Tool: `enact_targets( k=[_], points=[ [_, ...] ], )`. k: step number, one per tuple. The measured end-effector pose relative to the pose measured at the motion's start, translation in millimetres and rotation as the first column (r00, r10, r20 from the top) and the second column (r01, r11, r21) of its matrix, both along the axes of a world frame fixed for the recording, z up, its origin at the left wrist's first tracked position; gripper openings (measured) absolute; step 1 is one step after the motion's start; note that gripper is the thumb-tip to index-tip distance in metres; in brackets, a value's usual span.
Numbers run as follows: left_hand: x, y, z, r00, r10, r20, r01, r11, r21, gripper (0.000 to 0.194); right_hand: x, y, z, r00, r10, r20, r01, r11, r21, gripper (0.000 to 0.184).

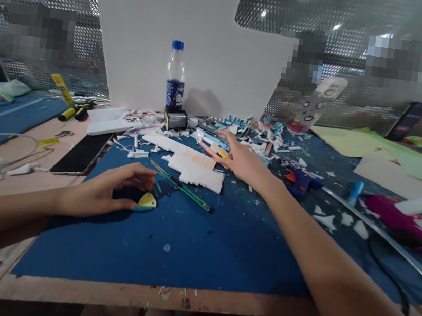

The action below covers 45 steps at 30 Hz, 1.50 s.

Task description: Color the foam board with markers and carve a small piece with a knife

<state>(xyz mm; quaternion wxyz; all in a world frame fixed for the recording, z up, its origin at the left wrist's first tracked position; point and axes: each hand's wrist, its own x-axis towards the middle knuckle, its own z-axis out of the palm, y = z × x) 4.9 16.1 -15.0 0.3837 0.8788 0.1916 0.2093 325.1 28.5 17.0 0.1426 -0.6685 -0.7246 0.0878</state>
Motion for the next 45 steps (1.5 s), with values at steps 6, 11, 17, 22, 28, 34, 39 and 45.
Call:
enact_targets(
  k=[6,11,17,22,28,34,39,45],
  points=[
    [-1,0,1.9,0.999,0.041,0.028,-0.040,0.999,-0.033,0.050,-5,-2,0.8,0.995,-0.097,0.015,0.094,0.989,0.112,0.068],
    [-2,-1,3.9,0.993,0.115,-0.023,-0.114,0.993,0.039,0.054,-5,-3,1.9,0.982,-0.188,0.033,0.161,0.906,0.393,0.056],
    [-3,-4,1.1,0.994,0.023,-0.108,0.005,0.970,0.245,0.054,-10,-5,0.6,0.993,-0.107,0.043,0.093,0.965,0.247,0.047],
    [-3,-7,1.9,0.990,-0.025,-0.142,0.068,0.950,0.304,0.048,-18,-8,-2.3,0.985,0.022,0.172,-0.066,0.965,0.254,0.054],
    [-3,-8,2.3,0.989,-0.044,-0.138,0.084,0.950,0.301,0.046,-27,-19,-0.7,0.890,0.447,0.089,-0.440,0.893,-0.090,0.088],
    [-3,-7,1.3,0.990,-0.057,-0.125,0.093,0.949,0.303,0.044,-26,-20,-0.3,0.890,0.434,0.141,-0.412,0.897,-0.164,0.090],
    [-3,-7,1.8,0.989,-0.050,-0.141,0.091,0.951,0.296,0.044,-24,-18,1.4,0.920,0.374,0.121,-0.374,0.927,-0.026,0.075],
    [-3,-7,2.0,0.989,-0.037,-0.143,0.079,0.951,0.298,0.041,-16,-12,-0.6,0.943,0.322,0.090,-0.334,0.916,0.224,0.049]
  ],
)
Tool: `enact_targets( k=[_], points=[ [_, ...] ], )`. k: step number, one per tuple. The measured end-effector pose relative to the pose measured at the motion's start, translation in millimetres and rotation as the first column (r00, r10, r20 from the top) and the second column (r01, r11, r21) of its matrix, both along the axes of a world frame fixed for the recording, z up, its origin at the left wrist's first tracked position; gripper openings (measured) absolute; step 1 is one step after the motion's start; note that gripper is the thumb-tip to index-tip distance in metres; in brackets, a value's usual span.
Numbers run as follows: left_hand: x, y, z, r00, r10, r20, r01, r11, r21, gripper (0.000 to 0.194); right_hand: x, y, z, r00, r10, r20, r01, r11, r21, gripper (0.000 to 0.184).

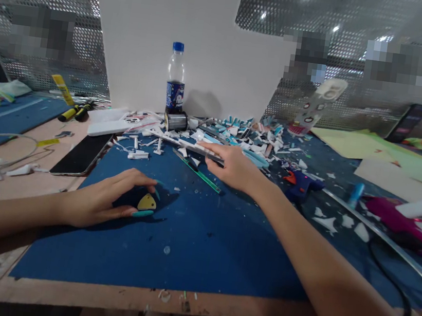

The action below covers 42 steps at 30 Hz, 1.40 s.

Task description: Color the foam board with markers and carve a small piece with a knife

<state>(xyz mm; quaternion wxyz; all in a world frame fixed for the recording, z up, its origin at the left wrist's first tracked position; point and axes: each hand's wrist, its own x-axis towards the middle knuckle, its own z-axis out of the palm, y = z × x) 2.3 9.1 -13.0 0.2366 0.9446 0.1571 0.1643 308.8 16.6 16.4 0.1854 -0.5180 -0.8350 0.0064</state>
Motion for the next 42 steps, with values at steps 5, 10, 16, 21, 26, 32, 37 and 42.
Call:
enact_targets(
  k=[5,10,16,21,26,32,37,42],
  points=[
    [0,0,-0.3,1.000,-0.001,0.005,0.001,1.000,0.013,0.040,3,6,-6.9,0.995,-0.001,-0.095,0.020,0.980,0.200,0.042],
    [0,0,-0.2,1.000,-0.005,0.025,0.004,1.000,0.031,0.038,3,4,-5.9,0.993,0.003,-0.118,0.029,0.962,0.272,0.037],
    [1,-2,1.3,1.000,-0.009,0.003,0.009,0.999,0.037,0.036,-7,-3,-8.3,0.994,0.100,-0.035,-0.086,0.955,0.283,0.036],
    [1,-2,1.3,1.000,0.011,-0.014,-0.010,0.998,0.054,0.035,-32,-9,-20.3,0.938,0.205,0.279,-0.263,0.946,0.188,0.044],
    [1,-3,2.5,0.999,0.025,-0.019,-0.024,0.998,0.066,0.034,-38,-14,-19.5,0.931,0.238,0.275,-0.286,0.946,0.153,0.044],
    [1,-3,2.2,1.000,0.022,-0.018,-0.021,0.995,0.096,0.034,-30,-12,-13.1,0.977,0.207,0.048,-0.210,0.976,0.064,0.049],
    [1,-3,2.1,0.999,0.021,-0.032,-0.017,0.995,0.097,0.033,-3,7,-9.6,0.990,-0.067,-0.126,0.073,0.996,0.042,0.036],
    [-1,-3,1.5,0.999,0.019,-0.032,-0.016,0.996,0.082,0.034,24,21,-7.0,0.984,-0.156,-0.086,0.158,0.987,0.011,0.032]
  ],
)
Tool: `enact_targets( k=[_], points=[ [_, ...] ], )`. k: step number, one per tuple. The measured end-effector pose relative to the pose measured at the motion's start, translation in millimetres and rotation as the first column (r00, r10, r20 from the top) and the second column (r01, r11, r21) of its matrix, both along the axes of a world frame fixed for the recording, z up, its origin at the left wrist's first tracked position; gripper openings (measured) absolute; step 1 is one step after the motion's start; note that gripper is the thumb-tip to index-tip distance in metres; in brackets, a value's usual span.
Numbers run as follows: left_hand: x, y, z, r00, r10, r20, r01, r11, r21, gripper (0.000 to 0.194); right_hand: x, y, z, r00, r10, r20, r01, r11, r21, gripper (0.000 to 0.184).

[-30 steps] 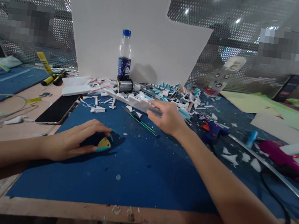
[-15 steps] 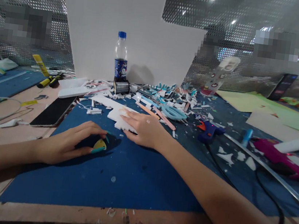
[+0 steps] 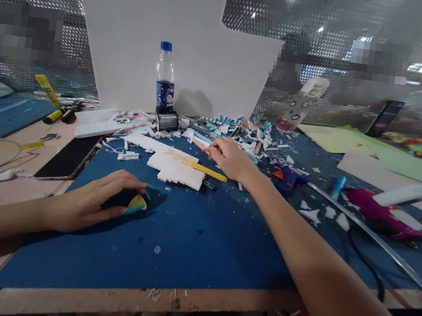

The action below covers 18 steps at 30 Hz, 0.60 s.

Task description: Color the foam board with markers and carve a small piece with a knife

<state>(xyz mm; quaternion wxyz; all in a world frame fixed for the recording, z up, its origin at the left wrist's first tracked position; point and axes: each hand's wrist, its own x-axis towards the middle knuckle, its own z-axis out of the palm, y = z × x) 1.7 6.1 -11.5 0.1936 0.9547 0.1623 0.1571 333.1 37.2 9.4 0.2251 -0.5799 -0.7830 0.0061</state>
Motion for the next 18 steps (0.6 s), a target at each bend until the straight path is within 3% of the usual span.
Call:
enact_targets(
  k=[5,12,18],
  points=[
    [0,0,-0.1,1.000,-0.005,-0.003,0.005,1.000,0.001,0.033,13,4,-4.0,0.996,-0.085,0.002,0.085,0.996,0.027,0.034],
    [1,0,-1.1,1.000,0.000,-0.001,0.000,1.000,-0.004,0.033,11,4,-8.2,1.000,-0.022,-0.011,0.022,1.000,0.007,0.022],
    [2,1,-0.4,1.000,-0.004,0.002,0.003,1.000,0.012,0.034,13,8,-13.9,0.997,-0.079,-0.020,0.080,0.995,0.066,0.017]
  ],
)
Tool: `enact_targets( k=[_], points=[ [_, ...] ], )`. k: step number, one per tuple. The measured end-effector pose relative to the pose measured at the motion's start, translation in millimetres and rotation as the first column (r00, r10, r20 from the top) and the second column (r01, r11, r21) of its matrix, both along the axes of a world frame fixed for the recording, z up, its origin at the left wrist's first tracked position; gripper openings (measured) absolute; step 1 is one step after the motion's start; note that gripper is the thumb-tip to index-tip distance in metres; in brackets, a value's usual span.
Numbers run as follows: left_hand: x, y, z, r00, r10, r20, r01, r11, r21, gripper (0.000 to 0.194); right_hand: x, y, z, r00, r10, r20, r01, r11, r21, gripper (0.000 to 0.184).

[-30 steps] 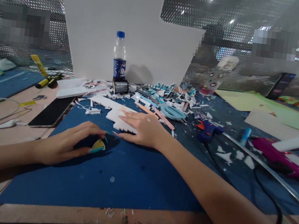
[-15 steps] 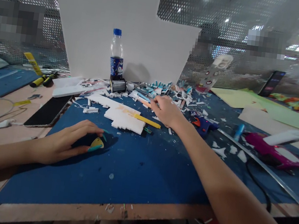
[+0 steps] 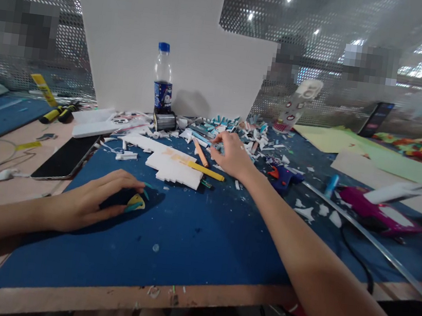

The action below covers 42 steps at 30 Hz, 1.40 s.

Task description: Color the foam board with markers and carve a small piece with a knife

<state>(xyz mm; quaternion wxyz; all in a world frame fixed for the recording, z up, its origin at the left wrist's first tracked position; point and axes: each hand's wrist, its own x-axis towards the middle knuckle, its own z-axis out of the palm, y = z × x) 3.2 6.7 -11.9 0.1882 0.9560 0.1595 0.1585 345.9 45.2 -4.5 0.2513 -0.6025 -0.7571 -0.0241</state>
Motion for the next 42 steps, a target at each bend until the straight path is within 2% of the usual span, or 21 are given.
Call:
enact_targets(
  k=[3,7,10,14,16,19,22,26,31,35,42],
  points=[
    [-1,0,0.3,1.000,-0.001,0.000,0.001,1.000,0.001,0.033,1,3,-6.0,1.000,-0.003,0.015,0.003,0.999,-0.048,0.024],
    [-1,-1,-0.2,1.000,0.002,0.009,-0.002,1.000,-0.005,0.033,-2,2,-7.7,0.998,0.056,0.037,-0.052,0.993,-0.108,0.021],
    [-1,0,-0.9,1.000,-0.001,0.006,0.001,1.000,-0.004,0.034,-8,-3,-1.5,0.997,0.061,0.049,-0.057,0.995,-0.082,0.019],
    [-1,0,-1.2,1.000,0.007,0.015,-0.007,1.000,0.006,0.033,-20,-13,11.9,0.998,0.001,0.065,-0.004,0.999,0.033,0.020],
    [-1,0,-1.2,1.000,0.012,0.016,-0.013,1.000,0.007,0.033,-28,-19,16.3,0.995,0.039,0.093,-0.044,0.998,0.045,0.022],
    [-1,0,-1.0,1.000,0.022,0.018,-0.022,1.000,0.006,0.034,-33,-21,15.3,0.983,0.116,0.139,-0.117,0.993,-0.006,0.032],
    [-1,0,-0.9,1.000,0.022,0.022,-0.022,1.000,0.020,0.034,-26,-16,8.9,0.987,0.069,0.143,-0.066,0.997,-0.026,0.039],
    [-1,0,-1.0,0.999,0.013,0.029,-0.014,1.000,0.025,0.031,-7,-8,6.0,0.993,0.044,0.107,-0.041,0.999,-0.028,0.031],
    [-1,1,-0.4,1.000,0.008,0.019,-0.008,1.000,0.017,0.032,3,-6,11.2,0.998,0.060,-0.014,-0.060,0.996,0.060,0.014],
    [-1,0,0.2,1.000,0.002,0.007,-0.002,1.000,0.018,0.031,-2,-9,15.6,0.991,0.098,-0.092,-0.089,0.991,0.098,0.021],
    [-1,1,-0.9,1.000,-0.011,0.009,0.011,1.000,0.014,0.031,9,-5,15.2,0.997,0.057,-0.051,-0.050,0.991,0.128,0.031]
  ],
)
